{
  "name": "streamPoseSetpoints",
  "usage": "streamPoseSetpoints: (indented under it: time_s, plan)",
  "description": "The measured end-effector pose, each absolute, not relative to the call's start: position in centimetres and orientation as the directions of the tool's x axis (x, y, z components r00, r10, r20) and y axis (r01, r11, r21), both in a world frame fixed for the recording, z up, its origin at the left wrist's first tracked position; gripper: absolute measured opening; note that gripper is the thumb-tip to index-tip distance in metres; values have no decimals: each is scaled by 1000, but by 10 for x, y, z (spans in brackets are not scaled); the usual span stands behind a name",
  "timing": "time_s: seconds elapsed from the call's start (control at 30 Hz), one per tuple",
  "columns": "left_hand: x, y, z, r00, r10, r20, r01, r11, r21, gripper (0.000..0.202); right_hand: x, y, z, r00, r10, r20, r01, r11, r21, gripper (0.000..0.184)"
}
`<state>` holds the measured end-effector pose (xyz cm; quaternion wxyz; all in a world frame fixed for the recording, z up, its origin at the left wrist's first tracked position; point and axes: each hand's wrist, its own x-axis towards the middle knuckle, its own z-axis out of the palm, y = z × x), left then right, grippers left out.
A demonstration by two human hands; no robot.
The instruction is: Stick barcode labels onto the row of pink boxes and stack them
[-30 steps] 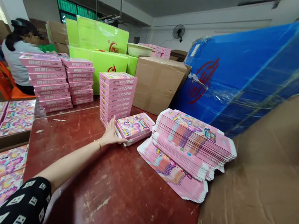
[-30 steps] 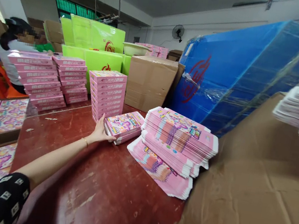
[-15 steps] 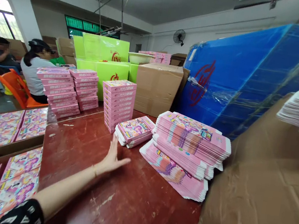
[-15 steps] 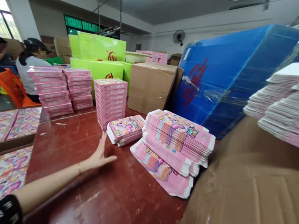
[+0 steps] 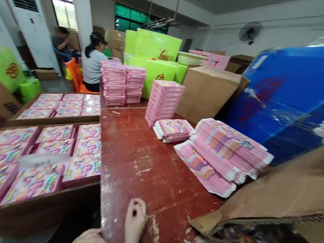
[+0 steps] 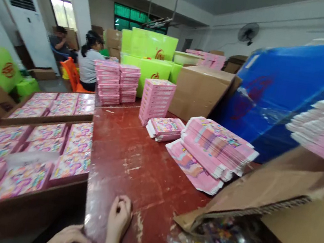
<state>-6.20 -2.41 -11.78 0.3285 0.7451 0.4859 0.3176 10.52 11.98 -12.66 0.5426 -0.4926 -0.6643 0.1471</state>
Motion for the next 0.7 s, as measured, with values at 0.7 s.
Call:
streamPoseSetpoints:
  time_s: [0.7]
  plan:
    - [-123,-121,-83,-7,997,-71,716,54,696,20,118,132,-137,-195,674,712,731,584,-353,53]
